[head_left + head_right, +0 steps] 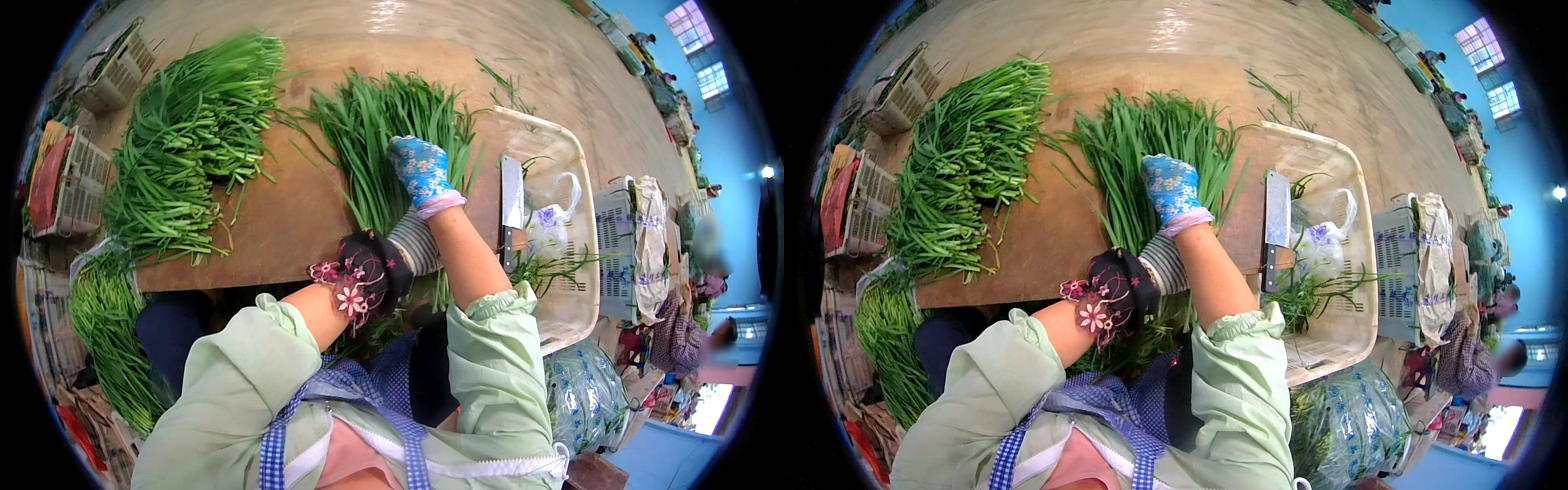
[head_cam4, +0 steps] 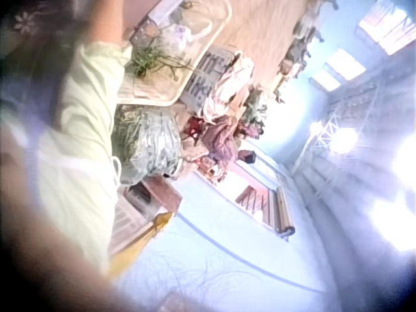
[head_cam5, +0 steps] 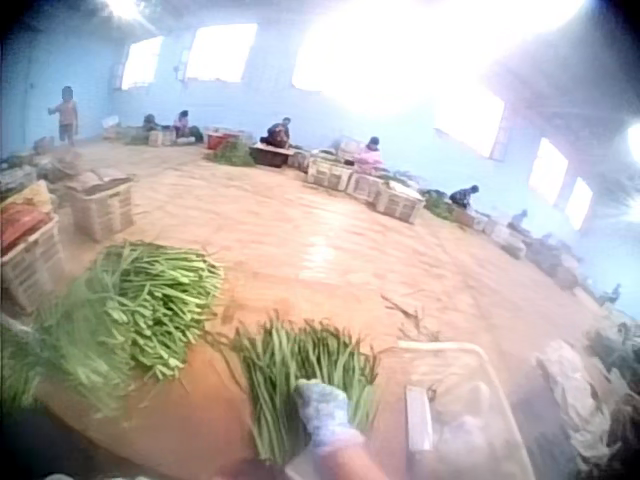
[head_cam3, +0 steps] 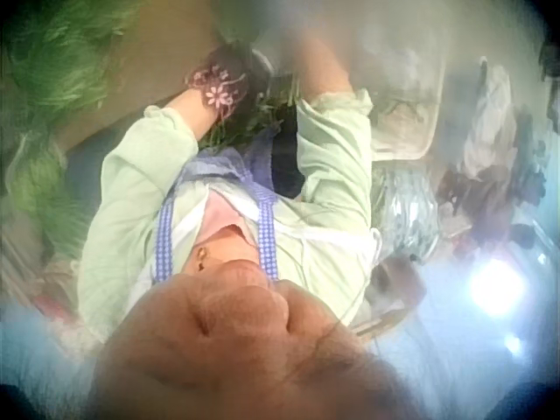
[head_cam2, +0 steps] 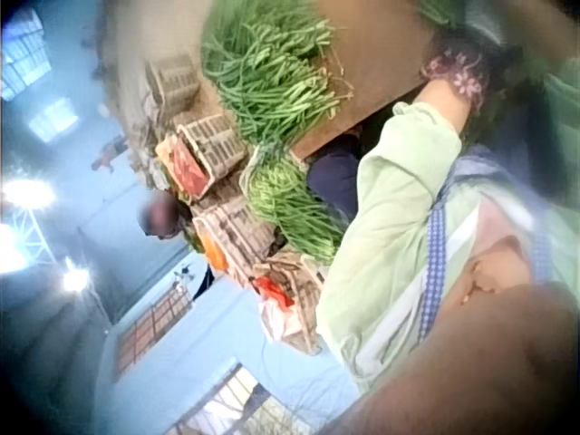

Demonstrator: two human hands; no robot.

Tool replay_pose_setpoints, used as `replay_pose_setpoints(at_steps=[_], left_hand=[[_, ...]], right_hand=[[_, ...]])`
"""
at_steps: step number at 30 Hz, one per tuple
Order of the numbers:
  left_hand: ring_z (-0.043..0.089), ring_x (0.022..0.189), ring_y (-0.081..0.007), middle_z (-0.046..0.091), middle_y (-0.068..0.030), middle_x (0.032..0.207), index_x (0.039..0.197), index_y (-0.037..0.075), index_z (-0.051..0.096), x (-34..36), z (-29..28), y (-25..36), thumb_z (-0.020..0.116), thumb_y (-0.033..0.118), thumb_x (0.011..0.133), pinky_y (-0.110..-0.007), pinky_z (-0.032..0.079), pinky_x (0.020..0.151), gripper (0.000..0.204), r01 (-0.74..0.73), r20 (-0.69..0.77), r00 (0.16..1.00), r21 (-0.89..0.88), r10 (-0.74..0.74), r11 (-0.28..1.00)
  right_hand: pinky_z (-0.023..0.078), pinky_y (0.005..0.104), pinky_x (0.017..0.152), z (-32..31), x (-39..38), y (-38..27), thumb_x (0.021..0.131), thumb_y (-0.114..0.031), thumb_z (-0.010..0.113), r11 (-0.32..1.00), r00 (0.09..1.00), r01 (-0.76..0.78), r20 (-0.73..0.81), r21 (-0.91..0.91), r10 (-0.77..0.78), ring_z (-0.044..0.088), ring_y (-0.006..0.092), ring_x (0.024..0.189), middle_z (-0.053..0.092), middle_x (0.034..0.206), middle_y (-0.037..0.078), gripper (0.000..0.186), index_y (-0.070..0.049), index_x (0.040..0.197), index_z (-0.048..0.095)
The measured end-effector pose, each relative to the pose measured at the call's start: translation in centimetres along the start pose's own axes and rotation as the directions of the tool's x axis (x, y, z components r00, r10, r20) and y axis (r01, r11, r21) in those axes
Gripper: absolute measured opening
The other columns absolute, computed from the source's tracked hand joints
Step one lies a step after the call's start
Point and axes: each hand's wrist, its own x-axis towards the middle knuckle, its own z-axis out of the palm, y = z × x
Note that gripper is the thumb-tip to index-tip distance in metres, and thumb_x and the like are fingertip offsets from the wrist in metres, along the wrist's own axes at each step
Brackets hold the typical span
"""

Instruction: The person gathers green onions from a large pile, aligns them into neat bunches, and secures them with red rubber bands. They trim the root ends of the bunches using a knife and place the finished bundles into a white plastic basket.

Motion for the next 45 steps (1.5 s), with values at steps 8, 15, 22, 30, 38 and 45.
replay_pose_setpoints(at_steps=[8,15,22,30,38,45], left_hand=[[0.030,0.130,-0.0370,0.048,-0.0128,0.129,0.111,0.014,0.062,-0.4,-2.6,1.3,0.051,0.044,0.083,-0.060,0.009,0.107,0.043,-0.009,0.066,0.998,0.268,-0.009,0.963],[0.032,0.128,-0.0367,0.048,-0.0115,0.128,0.112,0.016,0.060,-0.5,-2.1,1.3,0.050,0.042,0.084,-0.059,0.011,0.107,0.039,-0.019,-0.001,1.000,0.279,0.020,0.960],[0.030,0.130,-0.0385,0.042,-0.0140,0.135,0.122,0.020,0.055,-1.7,-5.2,1.4,0.045,0.047,0.087,-0.057,0.007,0.107,0.045,0.043,-0.184,0.983,0.363,0.026,0.931],[0.030,0.129,-0.0386,0.034,-0.0218,0.139,0.135,0.011,0.039,-9.8,-5.0,-1.4,0.054,0.038,0.087,-0.045,0.019,0.109,0.057,0.535,-0.477,0.735,-0.030,-0.482,0.844],[0.024,0.132,-0.0410,0.025,-0.0209,0.144,0.140,0.010,0.027,-9.8,-3.5,0.2,0.055,0.040,0.087,-0.042,0.018,0.111,0.067,0.656,-0.338,0.670,-0.147,-0.661,0.740],[0.031,0.128,-0.0397,0.028,-0.0217,0.143,0.139,0.010,0.031,-11.1,-4.6,0.6,0.059,0.035,0.084,-0.045,0.023,0.108,0.067,0.604,-0.389,0.714,-0.077,-0.581,0.793]], right_hand=[[0.049,0.0333,0.055,0.2,-1.3,12.7,0.079,-0.013,0.057,0.710,0.758,-0.189,-0.359,0.679,0.545,0.062,0.0212,0.065,0.063,0.072,0.006,0.010,-0.012,0.079,0.066],[0.049,0.0301,0.059,-0.1,-10.4,19.1,0.084,-0.018,0.060,0.410,0.621,-0.535,0.014,0.739,0.784,0.058,0.0178,0.065,0.063,0.093,0.009,0.044,-0.008,0.125,0.049],[0.039,0.0352,0.096,1.9,-13.8,10.4,0.090,-0.023,0.047,0.284,0.811,-0.525,0.372,0.802,0.452,0.052,0.0305,0.113,0.054,0.123,0.018,0.038,-0.002,0.121,0.053],[0.041,0.0300,0.091,3.9,-11.3,5.8,0.091,-0.021,0.051,0.330,0.749,-0.544,0.270,0.771,0.605,0.056,0.0198,0.104,0.059,0.118,0.015,0.039,0.002,0.123,0.052],[0.043,0.0325,0.090,-1.4,-13.8,7.4,0.086,-0.027,0.056,0.553,0.747,-0.623,0.211,0.553,0.630,0.056,0.0336,0.107,0.057,0.117,0.022,0.049,-0.004,0.129,0.047],[0.047,0.0392,0.063,-9.2,-20.9,3.1,0.082,-0.030,0.060,0.540,0.716,-0.613,0.118,0.576,0.688,0.062,0.0340,0.069,0.065,0.075,0.014,0.023,-0.007,0.084,0.065]])
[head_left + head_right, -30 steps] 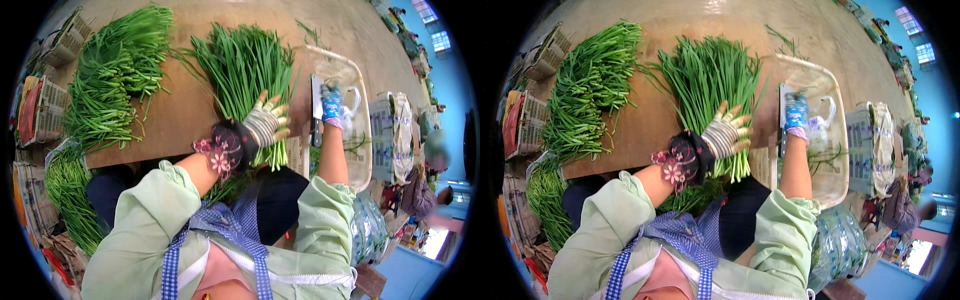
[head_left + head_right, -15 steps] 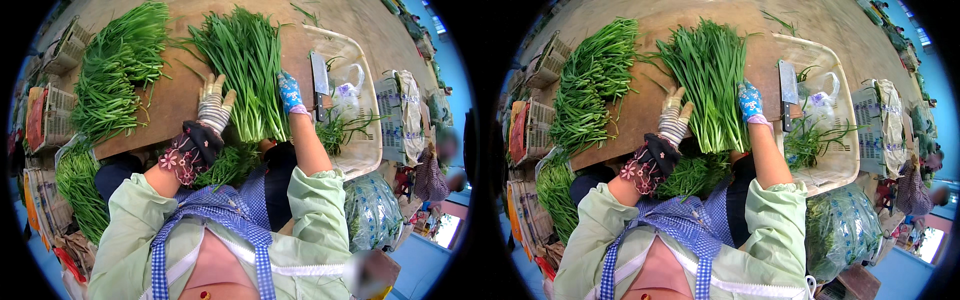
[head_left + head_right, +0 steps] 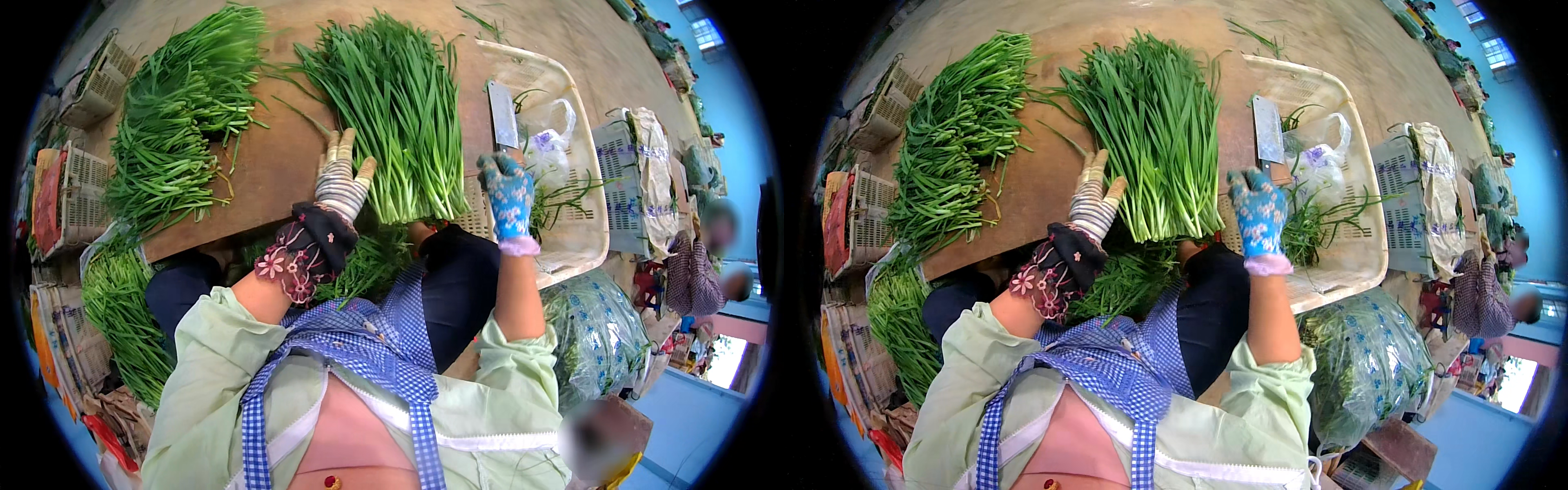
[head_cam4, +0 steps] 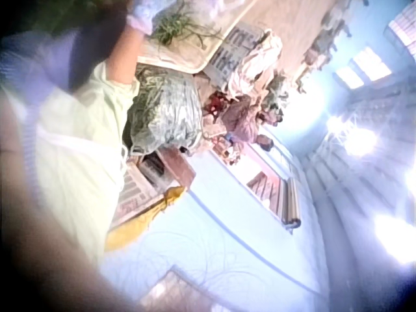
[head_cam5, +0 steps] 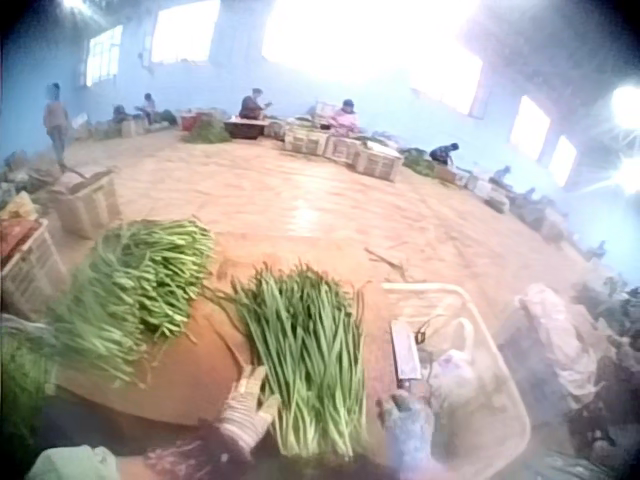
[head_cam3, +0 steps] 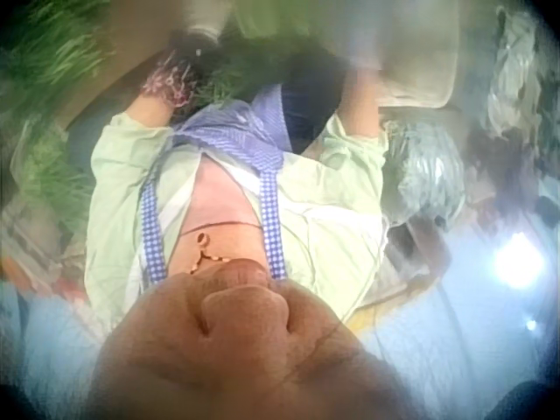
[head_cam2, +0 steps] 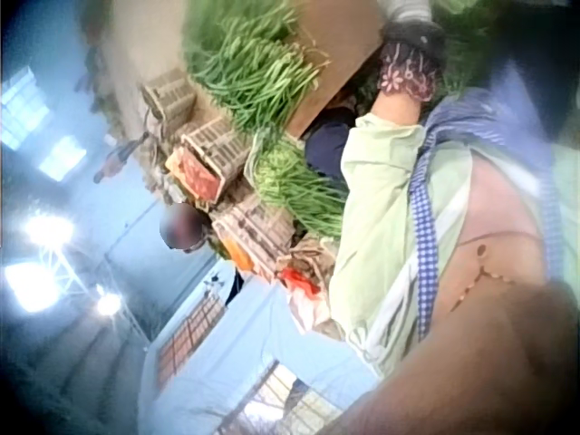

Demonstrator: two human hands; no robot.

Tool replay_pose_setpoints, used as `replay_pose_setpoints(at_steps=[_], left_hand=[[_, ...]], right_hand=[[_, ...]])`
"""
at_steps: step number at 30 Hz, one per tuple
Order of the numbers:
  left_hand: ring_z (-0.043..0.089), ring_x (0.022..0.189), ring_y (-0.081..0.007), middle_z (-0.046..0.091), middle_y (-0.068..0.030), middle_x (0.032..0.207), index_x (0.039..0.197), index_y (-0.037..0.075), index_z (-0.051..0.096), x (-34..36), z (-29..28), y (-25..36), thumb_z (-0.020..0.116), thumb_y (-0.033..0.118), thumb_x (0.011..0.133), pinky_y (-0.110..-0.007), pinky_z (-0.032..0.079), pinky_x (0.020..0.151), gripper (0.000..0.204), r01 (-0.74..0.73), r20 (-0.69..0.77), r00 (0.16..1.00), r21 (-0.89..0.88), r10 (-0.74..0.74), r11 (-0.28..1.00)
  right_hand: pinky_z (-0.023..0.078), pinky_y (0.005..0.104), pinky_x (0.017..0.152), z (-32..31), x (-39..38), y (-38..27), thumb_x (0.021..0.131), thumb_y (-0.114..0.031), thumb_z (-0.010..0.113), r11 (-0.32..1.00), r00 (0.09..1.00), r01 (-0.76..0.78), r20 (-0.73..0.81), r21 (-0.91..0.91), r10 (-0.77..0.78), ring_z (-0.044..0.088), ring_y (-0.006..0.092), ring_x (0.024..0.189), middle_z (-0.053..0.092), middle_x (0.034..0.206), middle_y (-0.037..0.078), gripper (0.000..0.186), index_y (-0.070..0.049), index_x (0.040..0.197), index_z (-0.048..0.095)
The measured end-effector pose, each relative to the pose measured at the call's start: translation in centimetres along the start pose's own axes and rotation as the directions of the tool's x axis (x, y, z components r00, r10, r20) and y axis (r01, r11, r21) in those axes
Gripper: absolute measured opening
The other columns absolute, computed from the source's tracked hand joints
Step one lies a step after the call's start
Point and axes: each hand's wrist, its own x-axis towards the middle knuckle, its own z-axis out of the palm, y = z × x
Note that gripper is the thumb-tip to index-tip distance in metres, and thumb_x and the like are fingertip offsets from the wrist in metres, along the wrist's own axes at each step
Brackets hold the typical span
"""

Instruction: The person gathers green onions from a large pile, aligns them into neat bunches, and secures them with red rubber bands. They trim the root ends of the bunches using a knife and place the finished bundles into a white plastic basket.

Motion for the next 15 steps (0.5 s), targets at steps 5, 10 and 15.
replay_pose_setpoints(at_steps=[5,10,15], left_hand=[[0.035,0.125,-0.0384,0.037,-0.0219,0.136,0.132,0.011,0.043,0.0,-1.9,2.3,0.060,0.025,0.083,-0.048,0.019,0.109,0.054,-0.291,-0.103,0.944,0.190,0.314,0.938],[0.036,0.126,-0.0362,0.041,-0.0170,0.134,0.127,0.011,0.047,1.6,-1.0,6.3,0.060,0.023,0.078,-0.048,0.020,0.109,0.052,-0.587,0.093,0.809,0.120,0.580,0.800],[0.038,0.125,-0.0354,0.045,-0.0142,0.131,0.123,0.012,0.050,3.3,0.7,7.1,0.059,0.023,0.078,-0.052,0.020,0.107,0.047,-0.709,0.190,0.705,0.157,0.683,0.688]], right_hand=[[0.048,0.0383,0.065,2.0,-2.8,0.2,0.083,-0.036,0.059,0.942,0.993,0.116,0.054,-0.316,-0.104,0.062,0.0307,0.069,0.066,0.076,0.015,0.032,-0.005,0.083,0.068],[0.047,0.0439,0.069,3.4,-2.5,-0.4,0.078,-0.038,0.062,0.938,0.993,0.076,0.114,-0.339,-0.040,0.062,0.0351,0.076,0.065,0.079,0.016,0.032,-0.007,0.080,0.067],[0.048,0.0435,0.065,4.1,-3.0,-1.5,0.080,-0.026,0.062,0.837,0.945,0.326,0.111,-0.440,-0.309,0.061,0.0355,0.074,0.063,0.075,0.017,0.020,-0.006,0.080,0.059]])
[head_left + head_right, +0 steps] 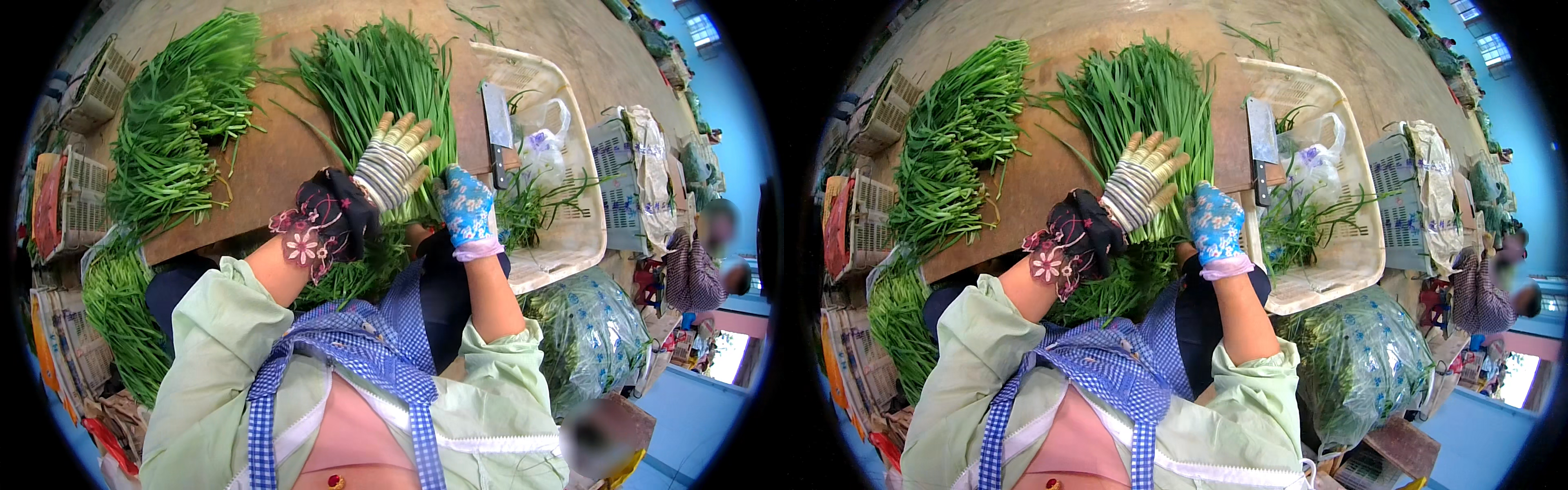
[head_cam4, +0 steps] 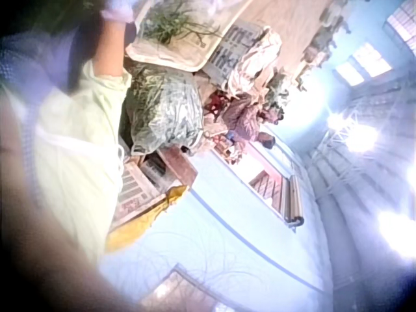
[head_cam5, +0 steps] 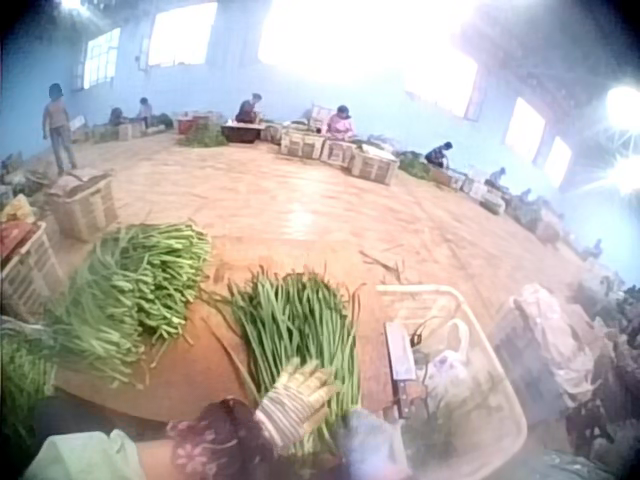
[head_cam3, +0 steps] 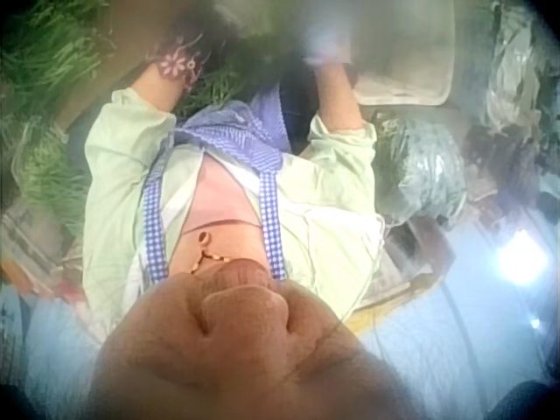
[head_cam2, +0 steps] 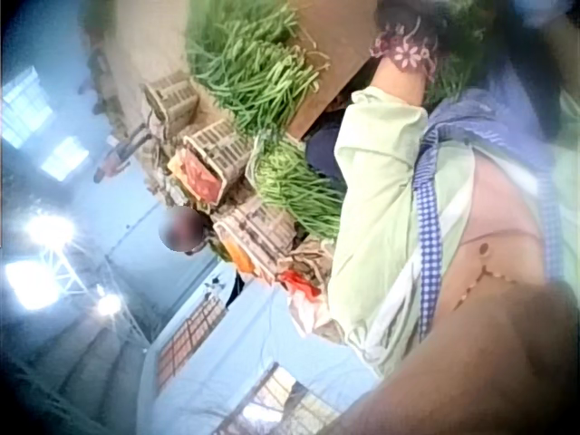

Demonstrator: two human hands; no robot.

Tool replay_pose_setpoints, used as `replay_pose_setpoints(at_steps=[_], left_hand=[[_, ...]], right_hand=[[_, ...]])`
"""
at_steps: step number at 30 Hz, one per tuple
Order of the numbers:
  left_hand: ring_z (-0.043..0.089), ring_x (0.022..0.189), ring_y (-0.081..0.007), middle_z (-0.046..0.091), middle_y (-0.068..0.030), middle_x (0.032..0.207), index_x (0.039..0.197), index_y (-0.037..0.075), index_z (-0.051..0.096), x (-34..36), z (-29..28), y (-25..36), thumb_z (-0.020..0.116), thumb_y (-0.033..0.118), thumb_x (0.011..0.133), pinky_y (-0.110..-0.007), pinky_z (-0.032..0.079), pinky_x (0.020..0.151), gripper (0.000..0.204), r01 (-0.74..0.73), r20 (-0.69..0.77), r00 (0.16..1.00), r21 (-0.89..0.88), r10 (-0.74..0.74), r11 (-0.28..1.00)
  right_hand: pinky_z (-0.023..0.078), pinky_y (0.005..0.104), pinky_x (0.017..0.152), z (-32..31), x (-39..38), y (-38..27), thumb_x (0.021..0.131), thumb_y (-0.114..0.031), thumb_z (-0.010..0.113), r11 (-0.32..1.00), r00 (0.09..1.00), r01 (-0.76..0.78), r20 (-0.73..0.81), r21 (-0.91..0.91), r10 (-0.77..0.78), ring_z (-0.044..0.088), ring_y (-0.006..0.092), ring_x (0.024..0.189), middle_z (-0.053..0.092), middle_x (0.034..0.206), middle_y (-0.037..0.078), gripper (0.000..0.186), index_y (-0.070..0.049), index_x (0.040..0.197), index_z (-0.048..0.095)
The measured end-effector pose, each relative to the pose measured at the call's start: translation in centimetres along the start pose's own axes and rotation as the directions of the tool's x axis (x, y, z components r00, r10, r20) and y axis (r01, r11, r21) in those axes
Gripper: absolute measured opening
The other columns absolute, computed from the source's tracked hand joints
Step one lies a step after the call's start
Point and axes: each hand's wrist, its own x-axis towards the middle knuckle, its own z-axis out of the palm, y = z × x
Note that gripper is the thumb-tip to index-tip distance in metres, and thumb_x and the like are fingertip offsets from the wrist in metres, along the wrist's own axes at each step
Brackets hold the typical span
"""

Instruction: The person gathers green onions from a large pile, aligns them into neat bunches, and secures them with red rubber bands. They trim the root ends of the bunches using a knife and place the finished bundles into a white plastic basket.

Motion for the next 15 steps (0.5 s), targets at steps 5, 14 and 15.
replay_pose_setpoints(at_steps=[5,14,15], left_hand=[[0.035,0.128,-0.0352,0.042,-0.0112,0.135,0.127,0.016,0.049,0.0,2.3,-1.2,0.054,0.032,0.083,-0.055,0.016,0.107,0.047,-0.124,0.185,0.976,0.035,0.115,0.992],[0.030,0.131,-0.0348,0.038,-0.0114,0.140,0.134,0.016,0.041,-0.7,3.8,-1.9,0.046,0.038,0.087,-0.054,0.012,0.109,0.052,-0.074,0.212,0.974,-0.019,0.076,0.997],[0.029,0.132,-0.0342,0.037,-0.0111,0.140,0.137,0.015,0.038,-0.7,3.9,-2.1,0.045,0.039,0.087,-0.053,0.011,0.109,0.055,-0.075,0.225,0.972,0.000,0.073,0.997]], right_hand=[[0.048,0.0419,0.064,0.3,0.1,0.7,0.079,-0.022,0.062,0.999,0.997,0.048,0.052,0.025,-0.050,0.061,0.0341,0.073,0.063,0.078,0.015,0.013,-0.009,0.082,0.061],[0.046,0.0240,0.061,0.1,1.5,4.6,0.083,-0.013,0.061,0.709,0.953,-0.237,0.018,0.664,0.302,0.058,0.0089,0.064,0.065,0.072,0.006,0.013,-0.002,0.088,0.065],[0.045,0.0226,0.058,-0.6,1.1,4.2,0.083,-0.014,0.061,0.680,0.937,-0.293,0.060,0.673,0.344,0.058,0.0088,0.061,0.065,0.070,0.006,0.014,-0.002,0.086,0.066]])
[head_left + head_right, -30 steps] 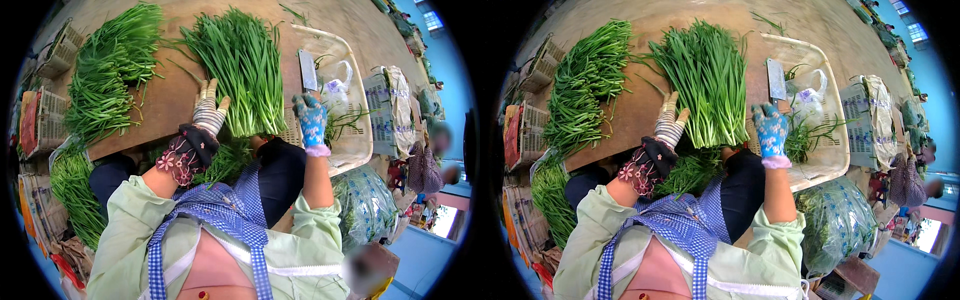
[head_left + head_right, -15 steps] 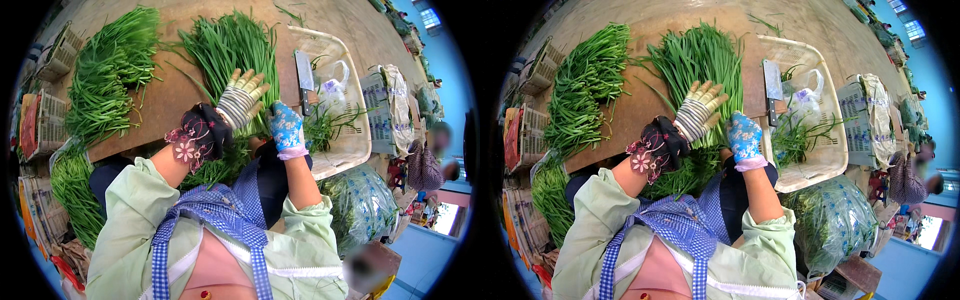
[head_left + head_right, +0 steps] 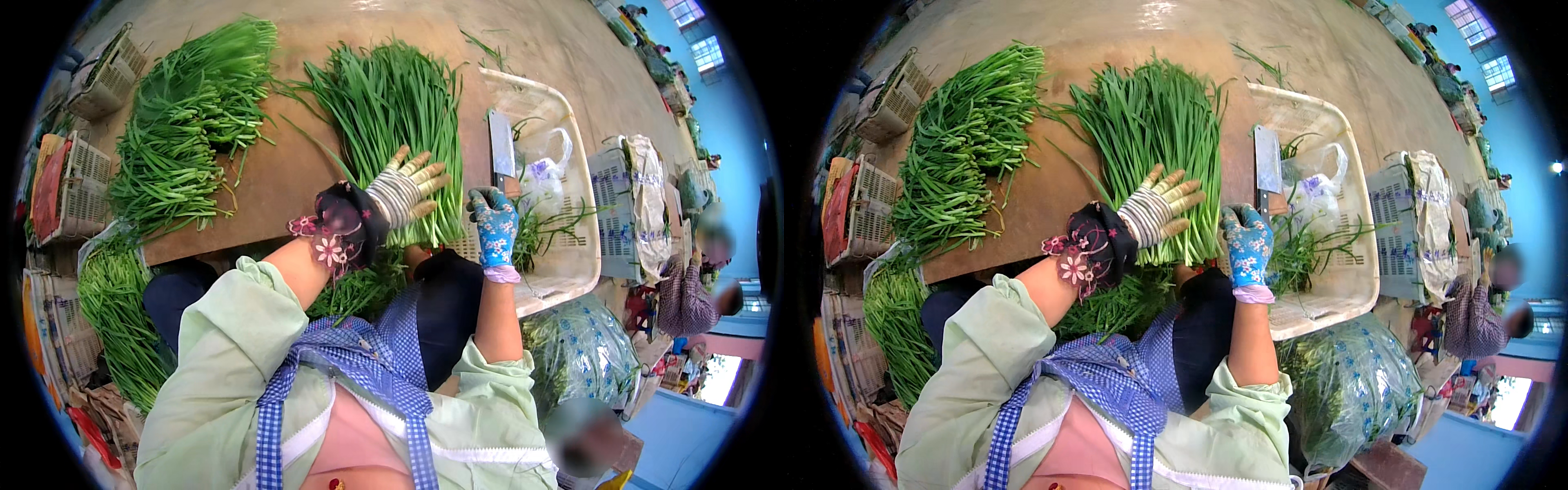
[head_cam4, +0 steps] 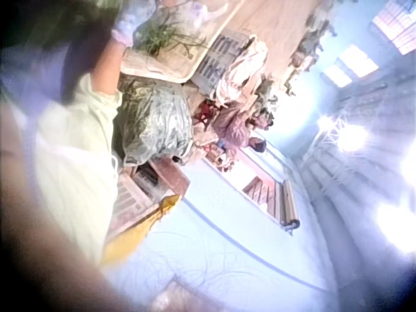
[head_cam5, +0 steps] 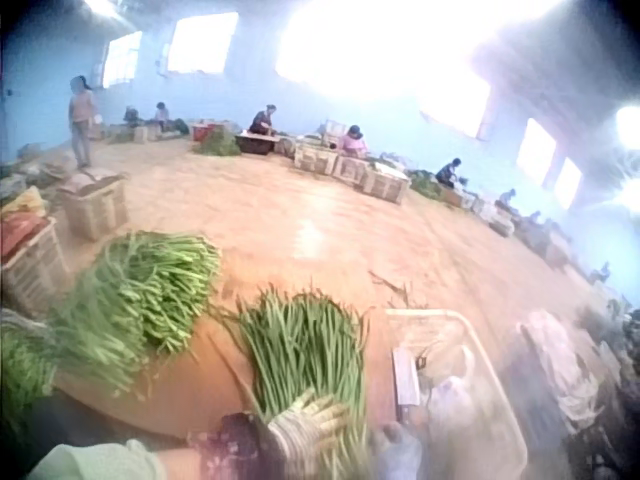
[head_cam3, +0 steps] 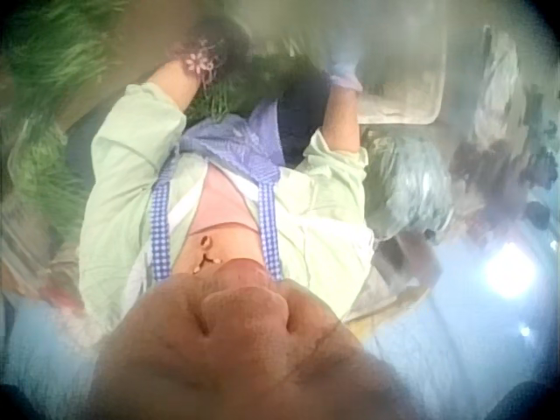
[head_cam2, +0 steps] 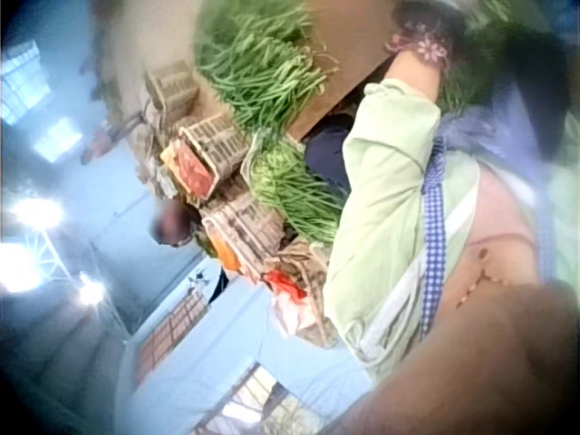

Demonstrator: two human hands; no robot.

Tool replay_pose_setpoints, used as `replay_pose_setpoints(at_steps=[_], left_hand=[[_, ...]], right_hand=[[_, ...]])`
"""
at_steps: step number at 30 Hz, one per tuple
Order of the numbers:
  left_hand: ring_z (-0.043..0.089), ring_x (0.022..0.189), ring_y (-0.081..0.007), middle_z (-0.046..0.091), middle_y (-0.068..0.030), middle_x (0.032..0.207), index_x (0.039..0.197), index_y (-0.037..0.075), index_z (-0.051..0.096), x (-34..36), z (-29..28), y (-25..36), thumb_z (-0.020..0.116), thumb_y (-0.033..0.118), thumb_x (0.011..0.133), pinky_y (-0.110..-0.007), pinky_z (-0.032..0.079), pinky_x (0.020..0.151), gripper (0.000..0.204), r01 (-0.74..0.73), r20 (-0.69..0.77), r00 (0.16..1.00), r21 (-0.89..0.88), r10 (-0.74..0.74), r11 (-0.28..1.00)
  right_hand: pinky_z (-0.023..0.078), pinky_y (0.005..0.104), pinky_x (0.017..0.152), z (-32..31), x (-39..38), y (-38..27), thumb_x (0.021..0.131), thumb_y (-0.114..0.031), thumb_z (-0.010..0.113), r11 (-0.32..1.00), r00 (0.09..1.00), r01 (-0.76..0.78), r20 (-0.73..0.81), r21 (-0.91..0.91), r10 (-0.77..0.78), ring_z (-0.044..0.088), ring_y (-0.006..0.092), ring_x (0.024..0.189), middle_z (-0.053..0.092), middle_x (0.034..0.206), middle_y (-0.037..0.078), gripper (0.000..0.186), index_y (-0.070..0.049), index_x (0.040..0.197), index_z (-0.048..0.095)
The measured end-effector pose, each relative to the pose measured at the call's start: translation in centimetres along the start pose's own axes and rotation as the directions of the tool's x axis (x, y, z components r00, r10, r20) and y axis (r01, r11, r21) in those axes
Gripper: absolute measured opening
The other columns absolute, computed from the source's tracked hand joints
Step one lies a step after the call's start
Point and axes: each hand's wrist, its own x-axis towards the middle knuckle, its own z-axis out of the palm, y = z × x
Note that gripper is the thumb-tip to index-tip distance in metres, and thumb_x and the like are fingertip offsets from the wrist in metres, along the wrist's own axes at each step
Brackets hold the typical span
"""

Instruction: The person gathers green onions from a large pile, aligns them into neat bunches, and secures them with red rubber bands. They trim the root ends of the bunches using a knife and place the finished bundles into a white plastic basket.

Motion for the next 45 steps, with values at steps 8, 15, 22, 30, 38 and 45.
replay_pose_setpoints(at_steps=[8,15,22,30,38,45], left_hand=[[0.030,0.132,-0.0314,0.038,-0.0119,0.140,0.139,0.012,0.032,0.0,0.0,0.3,0.049,0.035,0.087,-0.051,0.011,0.110,0.060,0.028,-0.010,1.000,0.010,-0.028,1.000],[0.030,0.132,-0.0310,0.038,-0.0134,0.139,0.140,0.011,0.031,-0.1,-0.1,0.4,0.048,0.032,0.086,-0.051,0.011,0.110,0.060,0.023,-0.055,0.998,0.029,-0.022,0.999],[0.031,0.131,-0.0314,0.037,-0.0131,0.139,0.139,0.011,0.033,-0.2,0.0,0.4,0.048,0.030,0.086,-0.051,0.012,0.110,0.059,0.033,-0.048,0.998,0.019,-0.032,0.999],[0.032,0.130,-0.0324,0.039,-0.0121,0.137,0.135,0.011,0.038,-0.1,-0.3,0.7,0.049,0.030,0.085,-0.051,0.013,0.109,0.055,0.030,-0.063,0.998,0.017,-0.028,0.999],[0.026,0.132,-0.0369,0.033,-0.0174,0.141,0.136,0.011,0.038,-1.3,-3.4,1.6,0.049,0.044,0.086,-0.054,0.008,0.110,0.060,0.261,-0.251,0.934,-0.012,-0.255,0.965],[0.020,0.134,-0.0379,0.023,-0.0260,0.143,0.141,0.000,0.018,-3.9,1.6,-0.5,0.053,0.044,0.085,-0.048,0.008,0.111,0.080,0.752,-0.255,0.412,-0.447,-0.875,0.484]], right_hand=[[0.048,0.0422,0.067,3.5,-3.0,-1.1,0.074,-0.039,0.065,0.793,0.988,0.151,0.126,-0.590,-0.094,0.063,0.0328,0.074,0.066,0.077,0.013,0.030,-0.010,0.078,0.067],[0.048,0.0380,0.063,3.5,-1.8,1.4,0.075,-0.032,0.066,0.972,0.985,-0.013,0.165,-0.234,0.053,0.064,0.0269,0.069,0.065,0.073,0.014,0.027,-0.006,0.082,0.067],[0.038,0.0229,0.050,-7.6,-1.7,0.0,0.081,-0.018,0.065,0.915,0.978,-0.207,0.096,0.347,0.185,0.046,0.0079,0.055,0.054,0.065,-0.001,0.017,-0.004,0.090,0.064],[0.046,0.0357,0.085,-12.4,-1.3,7.1,0.082,-0.027,0.063,0.841,0.962,-0.158,-0.272,-0.518,0.013,0.060,0.0290,0.099,0.061,0.112,0.017,0.047,0.000,0.119,0.054],[0.039,0.0382,0.095,1.5,4.0,4.2,0.087,-0.039,0.053,0.988,0.983,-0.057,0.168,-0.144,0.081,0.047,0.0359,0.117,0.050,0.125,0.024,0.059,0.002,0.129,0.044],[0.039,0.0387,0.091,5.8,6.0,1.8,0.085,-0.044,0.056,0.989,0.958,-0.003,0.282,-0.147,0.045,0.048,0.0402,0.115,0.047,0.123,0.033,0.076,0.006,0.136,0.029]])
